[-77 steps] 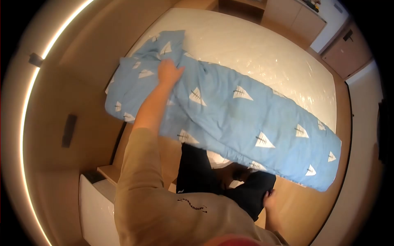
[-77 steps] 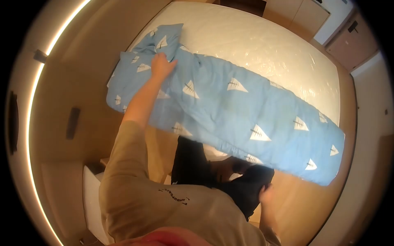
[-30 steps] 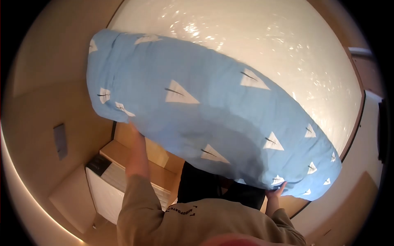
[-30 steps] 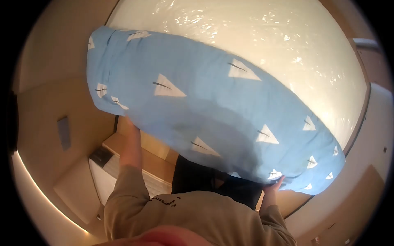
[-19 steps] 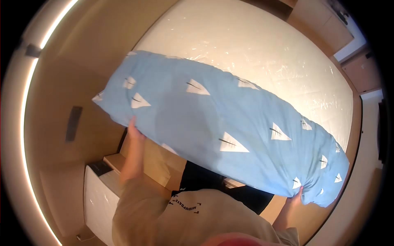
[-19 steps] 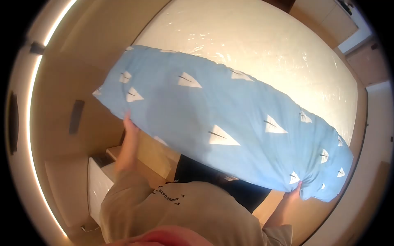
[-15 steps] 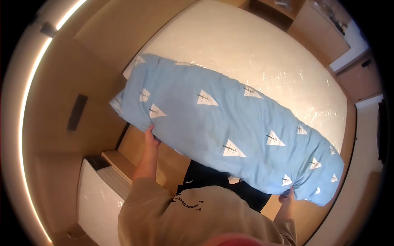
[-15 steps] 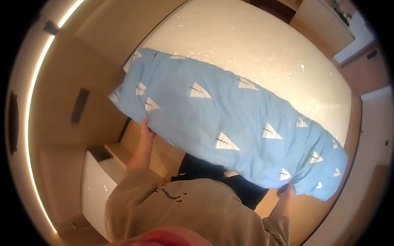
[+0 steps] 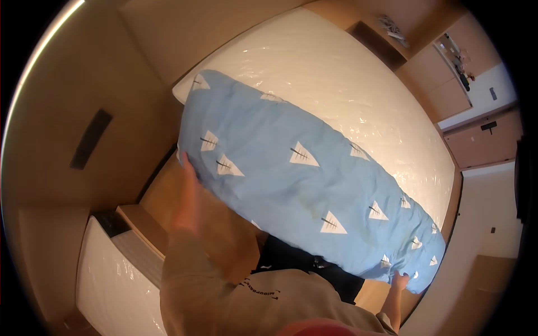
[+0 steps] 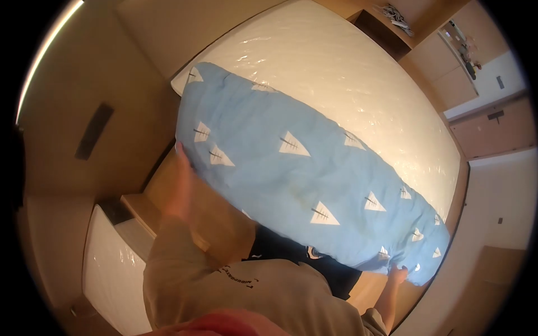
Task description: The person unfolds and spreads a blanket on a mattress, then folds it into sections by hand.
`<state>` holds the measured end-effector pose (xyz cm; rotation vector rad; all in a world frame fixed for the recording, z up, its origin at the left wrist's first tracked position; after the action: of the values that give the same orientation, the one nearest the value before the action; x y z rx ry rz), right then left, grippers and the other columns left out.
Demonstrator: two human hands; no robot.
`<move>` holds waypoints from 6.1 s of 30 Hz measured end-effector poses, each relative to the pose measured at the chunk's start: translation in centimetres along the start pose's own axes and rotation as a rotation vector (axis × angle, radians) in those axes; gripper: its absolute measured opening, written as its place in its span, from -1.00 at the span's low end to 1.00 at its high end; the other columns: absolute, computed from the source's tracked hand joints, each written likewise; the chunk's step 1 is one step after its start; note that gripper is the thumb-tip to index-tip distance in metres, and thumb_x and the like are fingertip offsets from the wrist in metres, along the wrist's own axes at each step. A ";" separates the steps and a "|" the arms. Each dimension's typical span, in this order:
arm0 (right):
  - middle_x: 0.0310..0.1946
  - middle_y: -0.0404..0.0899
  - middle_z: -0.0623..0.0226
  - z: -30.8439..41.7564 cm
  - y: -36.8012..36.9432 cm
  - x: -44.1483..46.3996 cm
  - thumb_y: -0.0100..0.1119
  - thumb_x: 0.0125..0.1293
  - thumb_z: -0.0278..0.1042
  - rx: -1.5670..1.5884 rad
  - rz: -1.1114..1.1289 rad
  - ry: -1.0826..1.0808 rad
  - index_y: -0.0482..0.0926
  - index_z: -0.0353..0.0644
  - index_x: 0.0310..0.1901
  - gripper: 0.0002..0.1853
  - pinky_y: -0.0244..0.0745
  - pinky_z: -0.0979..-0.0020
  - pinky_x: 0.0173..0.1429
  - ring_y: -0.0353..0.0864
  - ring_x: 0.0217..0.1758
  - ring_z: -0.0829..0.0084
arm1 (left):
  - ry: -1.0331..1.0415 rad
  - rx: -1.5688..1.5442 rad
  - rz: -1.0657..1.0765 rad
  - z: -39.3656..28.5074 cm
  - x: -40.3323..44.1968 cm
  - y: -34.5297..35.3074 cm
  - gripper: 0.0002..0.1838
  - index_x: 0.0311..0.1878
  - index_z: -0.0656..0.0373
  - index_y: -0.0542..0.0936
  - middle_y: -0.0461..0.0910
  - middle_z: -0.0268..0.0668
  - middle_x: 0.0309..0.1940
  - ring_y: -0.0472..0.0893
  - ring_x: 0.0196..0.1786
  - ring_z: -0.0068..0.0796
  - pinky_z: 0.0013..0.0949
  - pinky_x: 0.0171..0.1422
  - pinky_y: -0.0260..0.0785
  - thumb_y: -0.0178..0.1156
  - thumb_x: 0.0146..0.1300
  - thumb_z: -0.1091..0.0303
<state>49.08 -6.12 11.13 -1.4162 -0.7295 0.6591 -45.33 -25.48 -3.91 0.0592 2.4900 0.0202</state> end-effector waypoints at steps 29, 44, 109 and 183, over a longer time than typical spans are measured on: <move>0.02 0.55 0.06 5.3 9.8 -9.9 0.34 0.16 0.15 0.421 0.494 0.261 0.46 -0.38 0.16 -0.25 0.49 0.28 0.02 0.56 -0.04 0.20 | -0.219 -0.052 0.470 10.8 -0.3 -5.3 0.04 0.54 0.14 0.00 -0.05 -0.12 0.56 0.12 0.52 -0.04 0.14 0.50 0.02 -0.16 0.26 -0.50; 0.30 0.44 0.24 13.6 14.1 -15.8 0.17 0.33 0.13 1.753 0.969 0.629 0.35 -0.15 0.34 -0.32 0.19 -0.01 0.46 0.37 0.37 0.13 | 0.177 -0.570 0.382 -0.1 -10.2 0.3 -0.14 0.49 -0.05 0.17 0.12 -0.26 0.50 0.18 0.48 -0.07 0.15 0.47 0.12 -0.14 0.30 -0.43; 0.08 0.57 0.14 22.2 -7.6 -4.4 0.41 0.15 -0.21 1.459 0.966 -0.590 0.36 -0.39 0.27 -0.29 0.41 0.30 0.26 0.55 0.14 0.31 | -0.466 -0.472 0.854 13.7 -33.0 11.1 -0.44 0.37 0.22 0.31 0.36 -0.12 0.35 0.31 0.42 -0.04 0.09 0.48 0.15 0.01 0.39 0.14; 0.40 0.28 0.44 34.4 -2.6 -17.8 0.01 0.39 -0.15 0.394 0.052 -1.237 0.36 -0.02 0.35 -0.49 -0.10 -0.20 0.45 0.12 0.45 0.00 | 1.434 1.373 0.956 15.7 -45.1 11.2 -0.34 0.44 -0.08 0.32 -0.06 0.09 0.51 -0.14 0.52 0.33 0.46 0.46 -0.34 0.17 0.27 0.08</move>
<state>11.03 1.39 13.30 -0.5402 -1.3964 1.6513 0.47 -16.41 11.23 2.4317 2.6934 -1.7082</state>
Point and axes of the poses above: each hand's wrist, its own x-axis towards the middle knuckle, its own y-axis out of the palm, z = x × y, the point moved 3 cm from there along x, towards the middle knuckle
